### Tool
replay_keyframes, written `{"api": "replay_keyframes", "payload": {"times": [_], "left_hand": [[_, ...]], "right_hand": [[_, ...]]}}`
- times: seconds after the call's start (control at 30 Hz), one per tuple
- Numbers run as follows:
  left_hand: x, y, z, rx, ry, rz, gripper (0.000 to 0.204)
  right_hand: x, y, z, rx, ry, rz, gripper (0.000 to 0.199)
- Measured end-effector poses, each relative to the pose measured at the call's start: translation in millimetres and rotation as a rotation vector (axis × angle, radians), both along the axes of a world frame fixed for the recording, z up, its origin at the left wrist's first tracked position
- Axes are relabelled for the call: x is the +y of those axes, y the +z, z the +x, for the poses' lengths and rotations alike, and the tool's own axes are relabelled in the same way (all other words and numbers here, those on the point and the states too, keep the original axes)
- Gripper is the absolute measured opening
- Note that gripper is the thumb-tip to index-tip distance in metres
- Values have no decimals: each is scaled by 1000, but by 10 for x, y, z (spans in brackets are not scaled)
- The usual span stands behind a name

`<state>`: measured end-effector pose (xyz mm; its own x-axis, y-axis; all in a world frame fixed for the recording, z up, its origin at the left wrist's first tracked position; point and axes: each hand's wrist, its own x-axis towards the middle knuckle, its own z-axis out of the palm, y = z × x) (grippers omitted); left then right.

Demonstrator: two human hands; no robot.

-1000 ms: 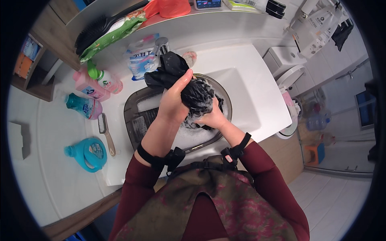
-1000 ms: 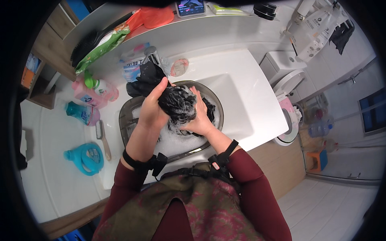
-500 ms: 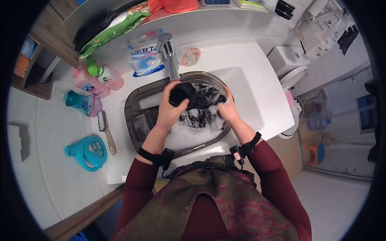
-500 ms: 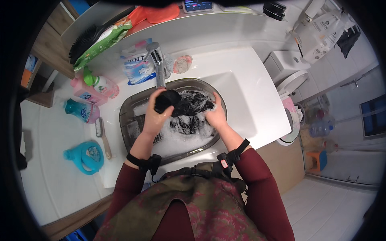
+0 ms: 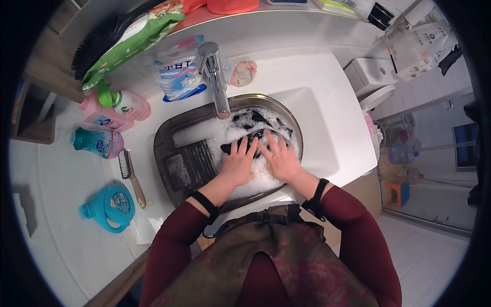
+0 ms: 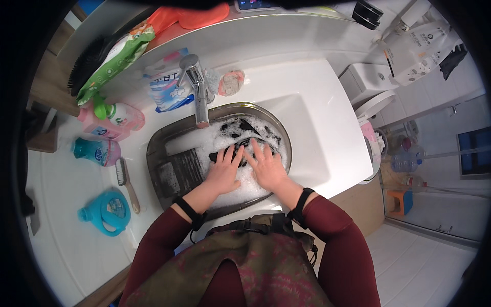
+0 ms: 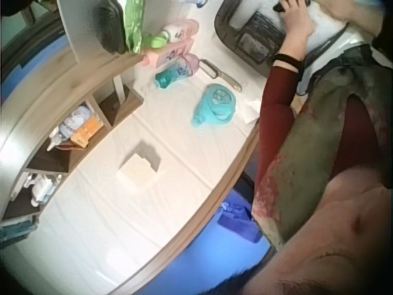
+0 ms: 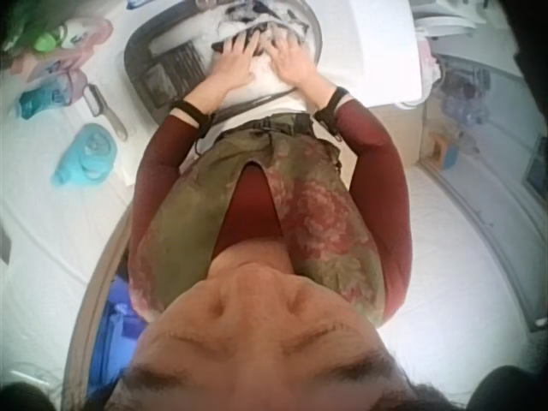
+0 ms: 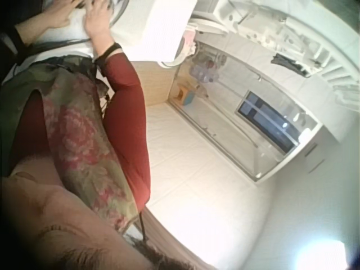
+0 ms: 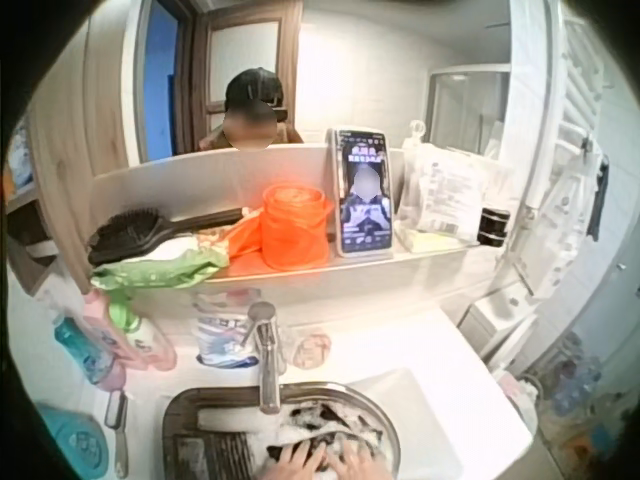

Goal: The person hand washes a dark garment in a sink filled with soapy water. They repeatedly submerge, agitate, and wring the fabric to clean it, then briefly rinse it under running water before returning it to the soapy basin.

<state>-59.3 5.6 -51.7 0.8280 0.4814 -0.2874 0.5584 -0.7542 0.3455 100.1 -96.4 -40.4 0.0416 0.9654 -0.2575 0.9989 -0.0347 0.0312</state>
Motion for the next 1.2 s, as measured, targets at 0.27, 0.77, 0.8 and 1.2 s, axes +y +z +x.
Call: {"api": "replay_keyframes", "payload": {"times": [0.27, 0.77, 0.8, 1.2], "left_hand": [[484, -205, 281, 15, 101, -125, 112], [779, -203, 241, -401, 472, -500, 96], [757, -122, 190, -342, 375, -462, 91], [-325, 206, -14, 250, -95, -166, 98]], "right_hand": [[773, -248, 115, -78, -89, -311, 52], [786, -356, 837, 1015, -564, 48, 76], [674, -228, 833, 1008, -498, 56, 73], [-395, 176, 114, 153, 29, -157, 76]]}}
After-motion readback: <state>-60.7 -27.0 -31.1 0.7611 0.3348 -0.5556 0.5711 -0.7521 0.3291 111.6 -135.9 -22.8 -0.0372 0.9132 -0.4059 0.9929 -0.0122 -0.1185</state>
